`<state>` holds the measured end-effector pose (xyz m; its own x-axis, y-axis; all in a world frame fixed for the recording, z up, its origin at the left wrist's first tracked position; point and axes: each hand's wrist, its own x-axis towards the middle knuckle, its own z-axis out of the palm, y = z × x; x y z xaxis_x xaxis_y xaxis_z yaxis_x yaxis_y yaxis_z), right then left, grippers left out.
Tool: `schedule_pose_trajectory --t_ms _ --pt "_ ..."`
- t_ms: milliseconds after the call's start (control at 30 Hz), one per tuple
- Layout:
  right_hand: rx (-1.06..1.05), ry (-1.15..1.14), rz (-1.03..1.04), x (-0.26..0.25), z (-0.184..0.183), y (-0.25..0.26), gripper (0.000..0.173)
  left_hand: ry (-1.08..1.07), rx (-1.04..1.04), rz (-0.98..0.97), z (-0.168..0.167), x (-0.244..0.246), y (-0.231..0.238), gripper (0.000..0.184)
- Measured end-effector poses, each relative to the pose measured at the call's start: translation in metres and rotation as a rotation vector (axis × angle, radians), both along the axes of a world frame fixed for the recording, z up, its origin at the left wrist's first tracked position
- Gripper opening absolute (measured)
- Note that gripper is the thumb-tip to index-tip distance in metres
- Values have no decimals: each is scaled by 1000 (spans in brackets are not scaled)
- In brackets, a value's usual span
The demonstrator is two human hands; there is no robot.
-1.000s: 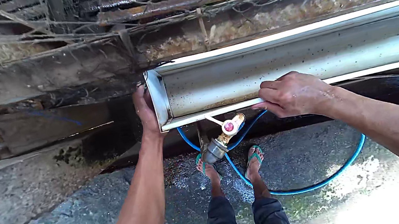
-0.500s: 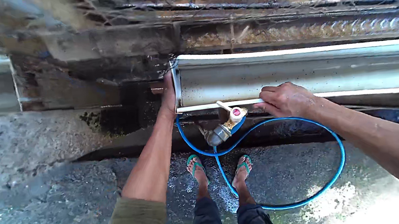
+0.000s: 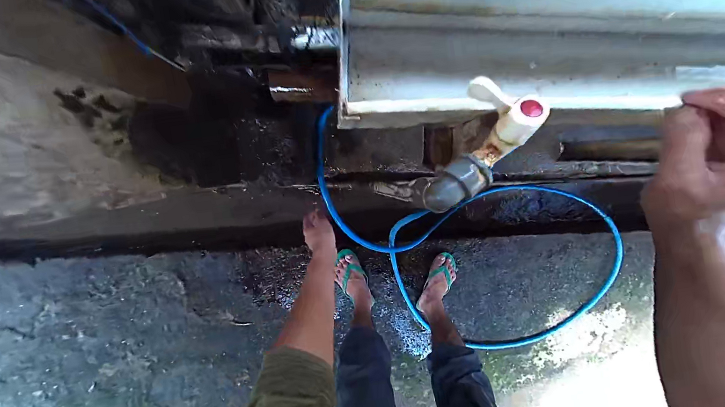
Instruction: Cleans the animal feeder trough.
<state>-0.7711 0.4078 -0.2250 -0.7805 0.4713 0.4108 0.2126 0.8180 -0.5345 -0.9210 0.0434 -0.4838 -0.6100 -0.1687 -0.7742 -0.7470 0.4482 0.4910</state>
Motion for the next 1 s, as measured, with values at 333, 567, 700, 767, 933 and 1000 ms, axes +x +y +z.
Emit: schedule_pose_trajectory --t_ms 333,567,700,767,933,1000 --pt "-969 -493 -248 108 -94 -230 32 -105 251 -335 -50 20 -18 57" --pt "-1320 -679 -253 -45 -114 -270 52 -133 369 -420 95 160 -66 54" --pt "-1832 -557 -340 -102 -122 -265 53 -108 364 -525 148 216 -78 45" --pt "-1827 -552 -318 -112 -117 -261 51 -150 373 -547 167 227 -83 44" --pt "-1776 -559 -302 -85 -113 -250 50 -210 390 -717 201 244 -91 45" --pt "-1811 -507 -310 -67 -108 -245 49 -218 400 -858 206 251 -101 46"
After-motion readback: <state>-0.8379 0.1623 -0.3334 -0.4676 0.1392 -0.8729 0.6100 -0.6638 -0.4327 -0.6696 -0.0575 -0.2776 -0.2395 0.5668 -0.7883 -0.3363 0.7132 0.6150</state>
